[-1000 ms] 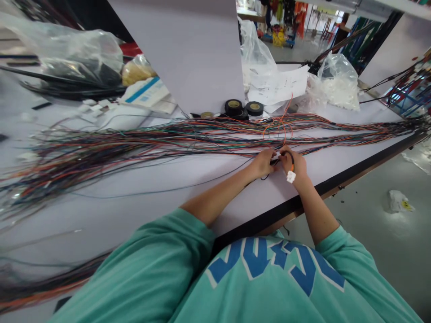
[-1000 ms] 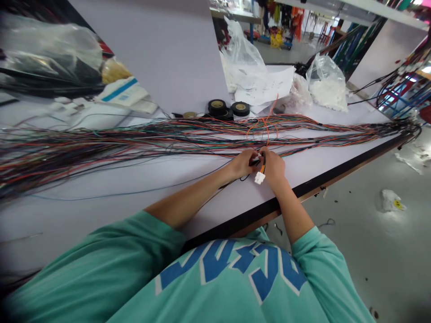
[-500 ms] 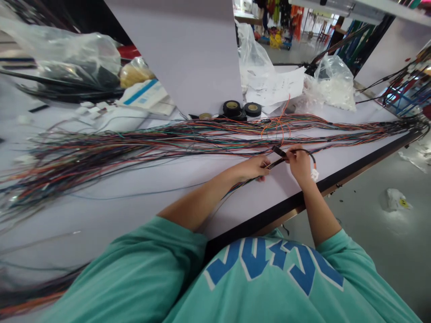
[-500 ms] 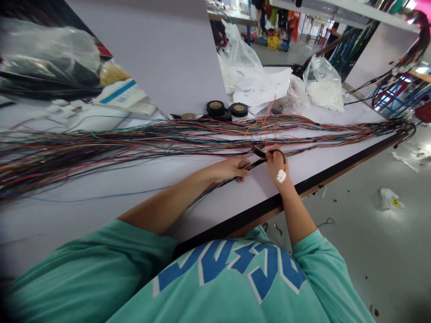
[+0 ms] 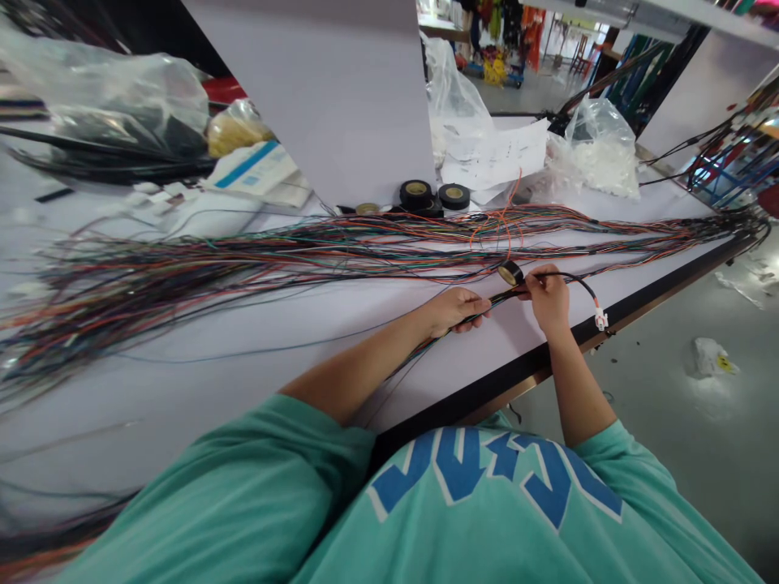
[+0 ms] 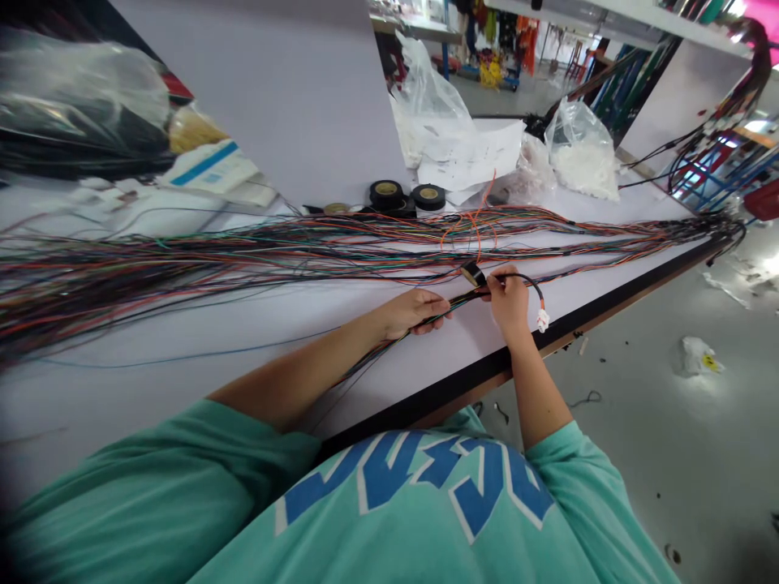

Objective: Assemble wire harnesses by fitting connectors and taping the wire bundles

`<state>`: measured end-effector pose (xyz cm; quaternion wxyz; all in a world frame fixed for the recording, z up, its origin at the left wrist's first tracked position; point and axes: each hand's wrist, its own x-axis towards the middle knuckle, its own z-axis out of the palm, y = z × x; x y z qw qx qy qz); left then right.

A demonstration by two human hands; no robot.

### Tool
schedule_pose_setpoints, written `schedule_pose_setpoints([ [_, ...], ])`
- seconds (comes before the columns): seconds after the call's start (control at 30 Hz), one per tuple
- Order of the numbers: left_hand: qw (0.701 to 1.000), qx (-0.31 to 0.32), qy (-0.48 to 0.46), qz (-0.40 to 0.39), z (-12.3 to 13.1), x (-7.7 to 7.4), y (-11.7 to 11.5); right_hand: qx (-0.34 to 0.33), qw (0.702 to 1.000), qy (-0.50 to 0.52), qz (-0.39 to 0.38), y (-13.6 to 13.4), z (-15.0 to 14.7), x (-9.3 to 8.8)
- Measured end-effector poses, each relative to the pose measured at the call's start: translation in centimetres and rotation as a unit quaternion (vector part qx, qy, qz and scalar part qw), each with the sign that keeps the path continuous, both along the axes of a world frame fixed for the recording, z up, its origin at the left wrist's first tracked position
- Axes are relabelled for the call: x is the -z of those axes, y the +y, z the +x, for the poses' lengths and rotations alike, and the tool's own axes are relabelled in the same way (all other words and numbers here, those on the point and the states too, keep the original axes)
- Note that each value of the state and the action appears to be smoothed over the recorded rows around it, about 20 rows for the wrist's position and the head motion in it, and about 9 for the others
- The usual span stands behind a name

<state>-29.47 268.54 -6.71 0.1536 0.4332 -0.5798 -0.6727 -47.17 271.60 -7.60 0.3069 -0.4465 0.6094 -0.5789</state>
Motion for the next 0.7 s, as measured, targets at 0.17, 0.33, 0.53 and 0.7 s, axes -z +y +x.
schedule_pose_setpoints([
  [0.17,0.997,0.058,0.023,0.039,1.2,-0.1,-0.3,-0.017,0.999,0.028,0.003,0.3,-0.1,-0.2],
  [0.33,0.995,0.089,-0.031,-0.030,1.9,-0.2,0.0,-0.017,0.999,0.016,0.030,0.3,0.0,-0.5],
  [0.53,0.968,0.088,-0.111,-0.209,1.4,0.4,0.9,-0.015,0.999,0.010,0.034,0.2,0.1,-0.2],
  [0.7,0.959,0.118,-0.146,-0.211,1.6,1.0,-0.5,-0.027,0.997,0.075,0.017,0.4,-0.2,-0.4],
])
